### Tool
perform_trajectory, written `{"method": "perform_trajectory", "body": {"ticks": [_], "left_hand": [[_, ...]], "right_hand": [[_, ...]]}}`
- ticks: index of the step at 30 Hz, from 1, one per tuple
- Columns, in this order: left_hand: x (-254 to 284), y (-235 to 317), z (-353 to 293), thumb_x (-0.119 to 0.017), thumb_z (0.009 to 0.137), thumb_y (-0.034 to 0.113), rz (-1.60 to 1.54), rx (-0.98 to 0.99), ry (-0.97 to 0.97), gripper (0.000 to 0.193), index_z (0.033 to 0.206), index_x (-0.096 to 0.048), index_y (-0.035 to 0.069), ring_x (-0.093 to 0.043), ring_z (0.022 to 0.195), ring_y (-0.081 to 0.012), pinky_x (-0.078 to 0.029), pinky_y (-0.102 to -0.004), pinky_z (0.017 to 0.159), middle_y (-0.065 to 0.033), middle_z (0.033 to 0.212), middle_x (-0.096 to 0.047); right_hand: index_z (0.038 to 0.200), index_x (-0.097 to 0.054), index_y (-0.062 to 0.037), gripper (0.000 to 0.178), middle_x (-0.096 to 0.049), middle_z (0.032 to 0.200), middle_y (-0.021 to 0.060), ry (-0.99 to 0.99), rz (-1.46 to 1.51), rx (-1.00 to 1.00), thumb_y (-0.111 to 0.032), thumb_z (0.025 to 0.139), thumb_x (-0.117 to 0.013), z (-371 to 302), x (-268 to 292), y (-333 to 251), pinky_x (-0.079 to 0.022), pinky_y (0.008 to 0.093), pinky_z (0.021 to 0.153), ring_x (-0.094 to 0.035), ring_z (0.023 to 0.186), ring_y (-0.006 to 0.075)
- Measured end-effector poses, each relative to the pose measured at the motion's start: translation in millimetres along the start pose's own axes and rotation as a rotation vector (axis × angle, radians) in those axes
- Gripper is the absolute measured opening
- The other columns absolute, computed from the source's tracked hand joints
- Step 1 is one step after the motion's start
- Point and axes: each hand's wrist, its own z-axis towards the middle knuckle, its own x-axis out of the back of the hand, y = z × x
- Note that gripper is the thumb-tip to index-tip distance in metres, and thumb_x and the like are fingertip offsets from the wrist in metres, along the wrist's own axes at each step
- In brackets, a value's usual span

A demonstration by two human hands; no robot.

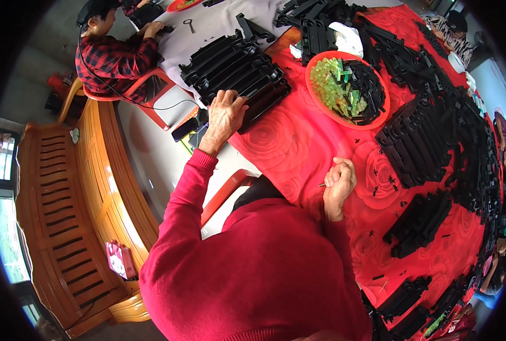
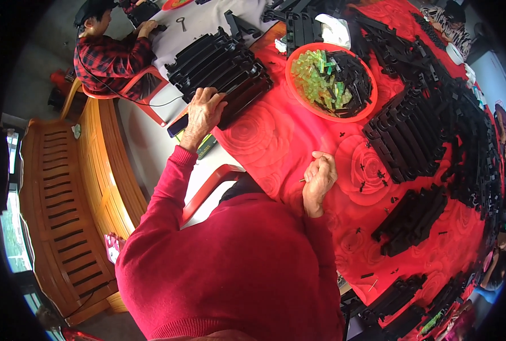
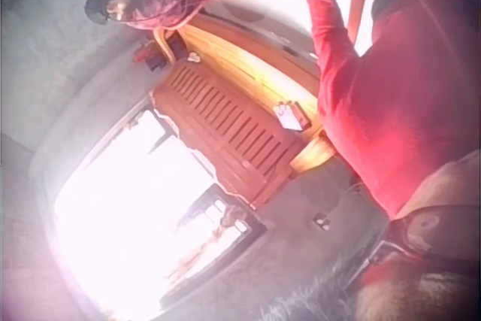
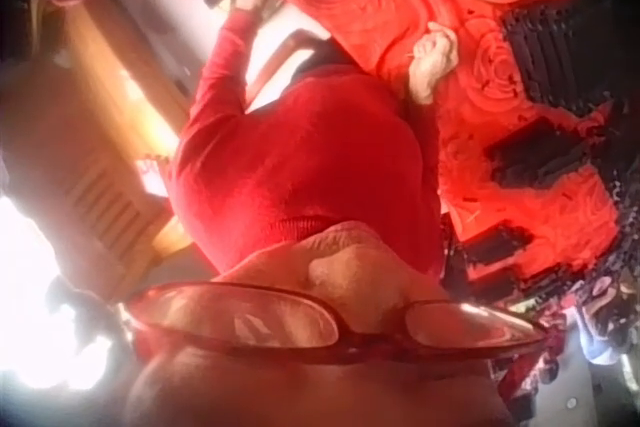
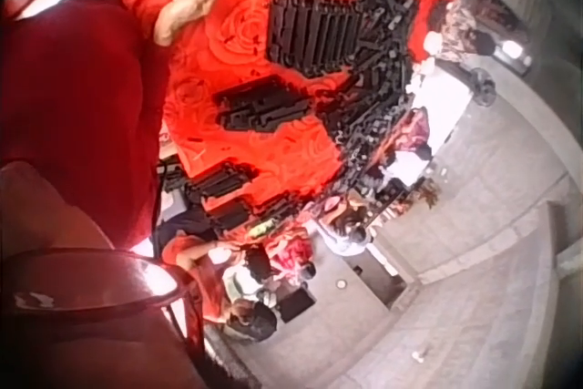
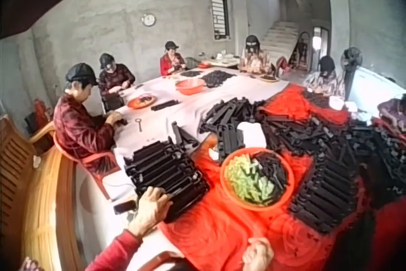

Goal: The person assembles plastic components by taking small pins from a bowl and inserting them into black plastic parts by hand, then stacks the assembled pieces on the table.

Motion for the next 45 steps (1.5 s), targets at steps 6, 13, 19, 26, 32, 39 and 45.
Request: {"method": "perform_trajectory", "body": {"ticks": [6,13,19,26,32,39,45], "left_hand": [[-0.6,-0.2,-0.9,-0.071,0.070,0.017,0.072,0.043,-0.005,0.025,0.094,-0.064,0.010,-0.051,0.087,-0.0257,-0.045,-0.0370,0.072,-0.0068,0.094,-0.055],[13.8,17.9,5.7,-0.073,0.070,0.022,0.082,0.050,0.050,0.043,0.107,-0.058,0.005,-0.049,0.098,-0.0302,-0.040,-0.0408,0.081,-0.0129,0.108,-0.053],[10.7,65.6,-1.0,-0.069,0.073,0.011,-0.071,-0.039,0.150,0.041,0.111,-0.056,0.005,-0.050,0.096,-0.0303,-0.041,-0.0407,0.081,-0.0130,0.106,-0.052],[-28.0,135.6,-44.6,-0.067,0.074,0.008,-0.455,-0.143,-0.108,0.024,0.096,-0.061,0.004,-0.051,0.076,-0.0292,-0.043,-0.0389,0.067,-0.0125,0.088,-0.056],[-43.3,139.0,-62.1,-0.066,0.075,0.007,-0.479,-0.118,-0.140,0.022,0.096,-0.061,0.004,-0.052,0.081,-0.0295,-0.043,-0.0401,0.071,-0.0122,0.093,-0.055],[-47.2,140.0,-64.7,-0.065,0.078,0.011,-0.461,-0.092,-0.186,0.016,0.093,-0.063,0.005,-0.052,0.085,-0.0296,-0.043,-0.0406,0.075,-0.0118,0.096,-0.056],[-46.3,141.2,-62.5,-0.064,0.079,0.012,-0.448,-0.115,-0.198,0.016,0.094,-0.064,0.004,-0.051,0.086,-0.0300,-0.042,-0.0403,0.075,-0.0123,0.096,-0.056]], "right_hand": [[0.085,-0.057,-0.0025,0.018,-0.034,0.052,-0.0045,0.017,-0.016,-0.033,-0.006,0.091,-0.040,-0.5,6.0,3.8,-0.027,0.0193,0.034,-0.028,0.039,0.0029],[0.085,-0.058,-0.0031,0.016,-0.033,0.051,-0.0045,0.026,-0.036,-0.027,-0.008,0.090,-0.043,0.6,7.9,5.6,-0.028,0.0200,0.034,-0.029,0.039,0.0043],[0.084,-0.058,-0.0039,0.011,-0.036,0.050,-0.0056,0.053,-0.028,-0.036,-0.008,0.090,-0.049,-1.1,8.6,6.1,-0.024,0.0193,0.035,-0.028,0.038,0.0023],[0.084,-0.061,-0.0053,0.013,-0.041,0.052,-0.0069,0.004,-0.151,-0.041,-0.005,0.090,-0.049,-4.4,7.6,2.9,-0.025,0.0195,0.037,-0.031,0.040,0.0017],[0.084,-0.060,-0.0037,0.009,-0.050,0.059,-0.0036,0.204,-0.909,0.402,0.001,0.085,-0.052,-3.8,41.6,-45.5,-0.032,0.0195,0.045,-0.040,0.051,0.0014],[0.093,-0.055,-0.0068,0.015,-0.054,0.087,0.0169,0.752,-1.721,0.560,-0.008,0.078,-0.057,-22.6,134.7,-111.4,-0.048,0.0453,0.061,-0.057,0.075,0.0377],[0.102,-0.051,-0.0036,0.026,-0.053,0.091,0.0225,1.219,-1.742,0.667,-0.019,0.082,-0.058,-45.1,148.9,-167.2,-0.048,0.0501,0.059,-0.058,0.075,0.0399]]}}
